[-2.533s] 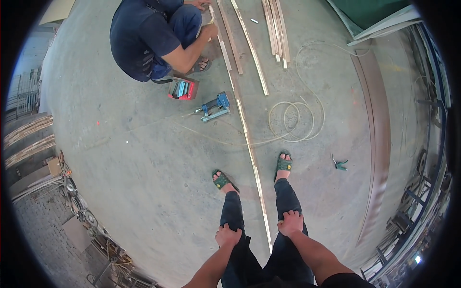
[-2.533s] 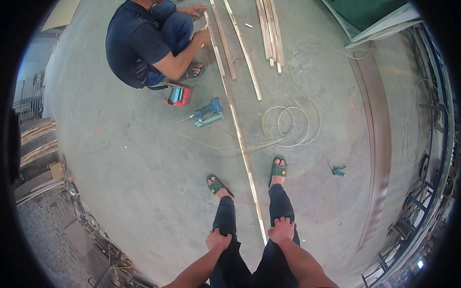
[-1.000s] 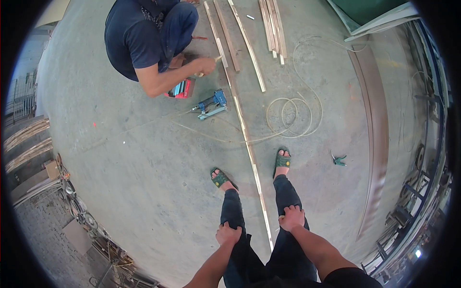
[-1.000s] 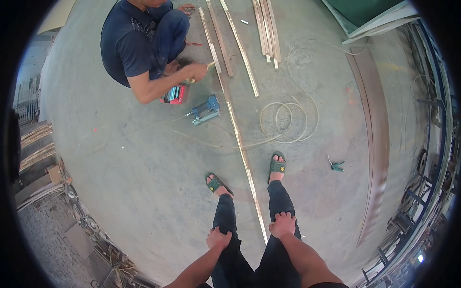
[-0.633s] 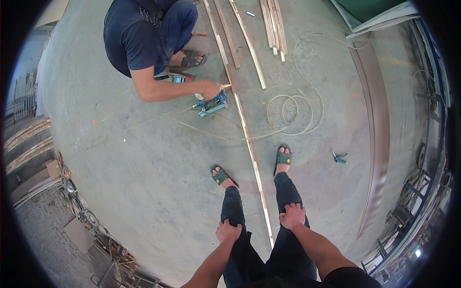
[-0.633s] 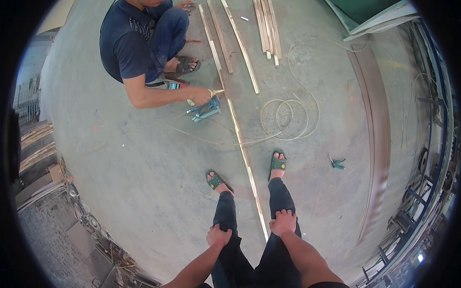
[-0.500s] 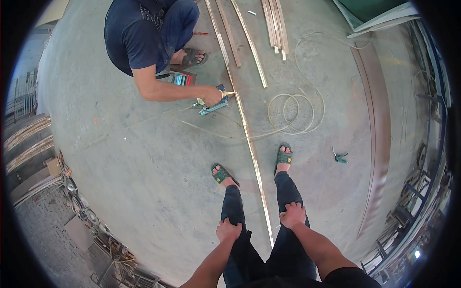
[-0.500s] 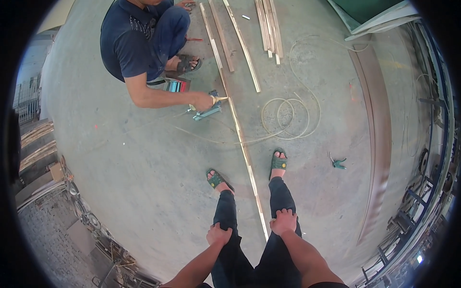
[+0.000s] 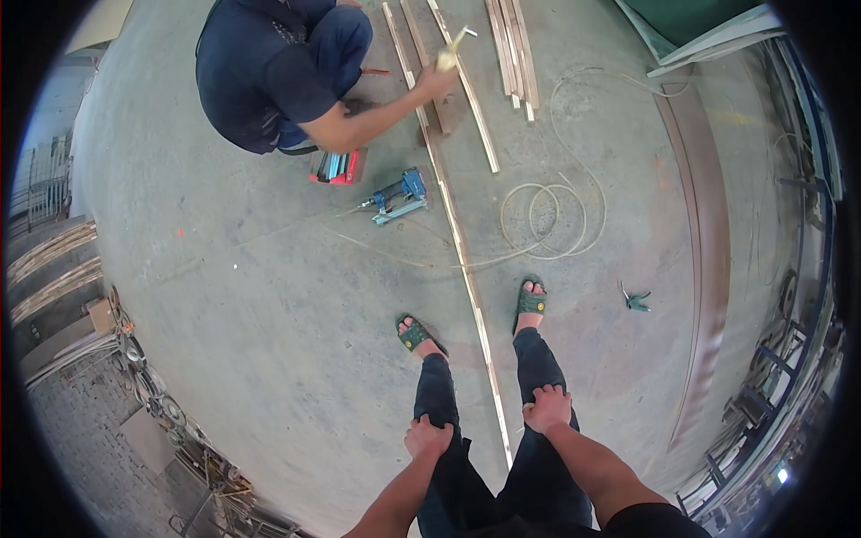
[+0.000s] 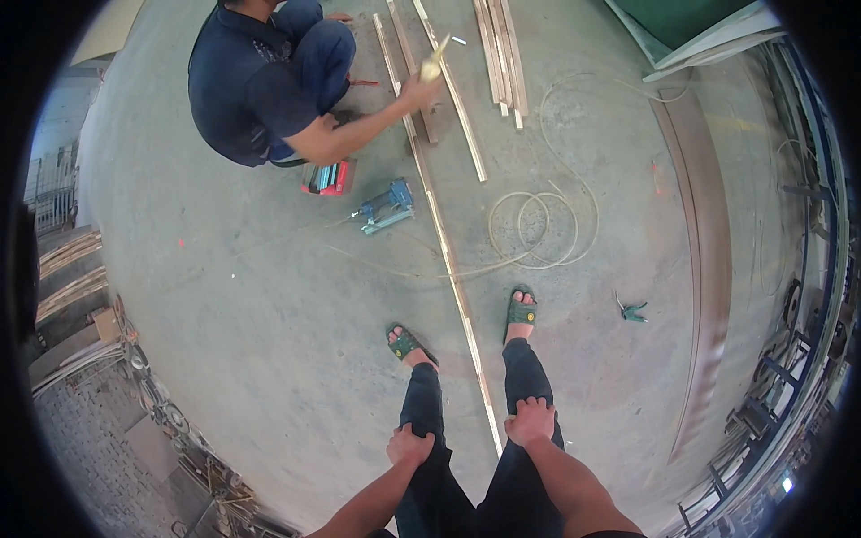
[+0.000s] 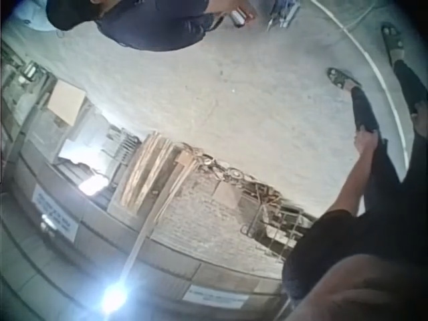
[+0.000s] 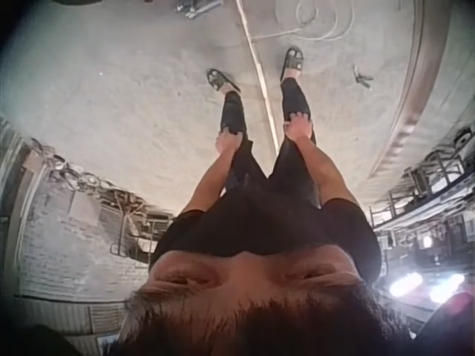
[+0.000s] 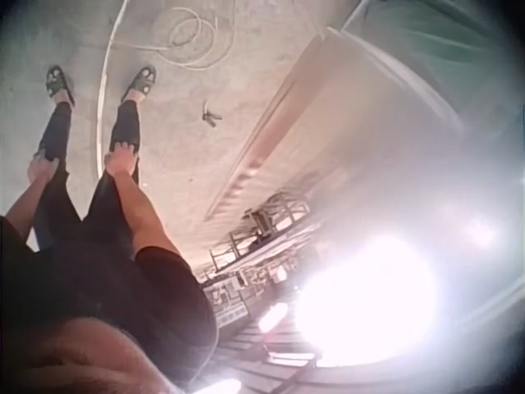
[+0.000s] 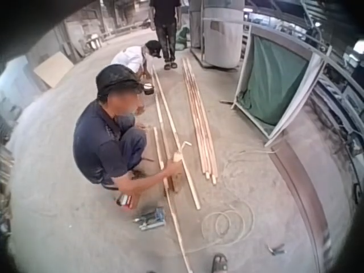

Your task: Assembling curved wooden frames using a staple gun and wooden slats on the factory floor.

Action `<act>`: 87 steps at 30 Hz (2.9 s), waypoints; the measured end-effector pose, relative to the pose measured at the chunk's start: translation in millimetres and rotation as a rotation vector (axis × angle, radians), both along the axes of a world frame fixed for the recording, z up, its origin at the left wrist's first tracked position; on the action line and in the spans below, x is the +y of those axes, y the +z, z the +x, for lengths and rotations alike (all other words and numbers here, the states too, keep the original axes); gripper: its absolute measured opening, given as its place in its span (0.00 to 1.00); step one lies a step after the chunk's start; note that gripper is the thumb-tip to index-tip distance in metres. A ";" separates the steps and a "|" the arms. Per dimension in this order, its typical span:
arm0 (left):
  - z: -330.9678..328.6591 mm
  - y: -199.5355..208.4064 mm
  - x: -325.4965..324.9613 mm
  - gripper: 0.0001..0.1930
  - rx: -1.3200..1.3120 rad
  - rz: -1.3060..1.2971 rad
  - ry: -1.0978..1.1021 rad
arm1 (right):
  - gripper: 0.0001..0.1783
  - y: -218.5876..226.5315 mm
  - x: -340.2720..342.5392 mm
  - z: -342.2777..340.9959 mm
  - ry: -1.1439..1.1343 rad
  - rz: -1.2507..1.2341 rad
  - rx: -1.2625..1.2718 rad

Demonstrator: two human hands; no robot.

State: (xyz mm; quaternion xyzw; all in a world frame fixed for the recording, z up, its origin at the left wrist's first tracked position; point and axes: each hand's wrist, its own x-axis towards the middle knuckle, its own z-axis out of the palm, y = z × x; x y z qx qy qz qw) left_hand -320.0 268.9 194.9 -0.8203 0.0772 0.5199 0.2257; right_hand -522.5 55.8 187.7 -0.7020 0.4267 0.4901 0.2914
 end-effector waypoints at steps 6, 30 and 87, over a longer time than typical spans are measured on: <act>-0.3 1.9 -0.2 0.37 -0.008 -0.003 0.005 | 0.25 1.2 0.7 -1.3 0.000 -0.003 -0.021; 0.8 5.4 -3.5 0.37 0.017 0.023 0.014 | 0.26 -0.8 3.0 -3.8 0.002 -0.032 -0.016; -58.1 79.4 -108.3 0.56 0.172 -0.143 -0.299 | 0.64 76.6 -75.7 -32.6 -0.316 0.060 0.146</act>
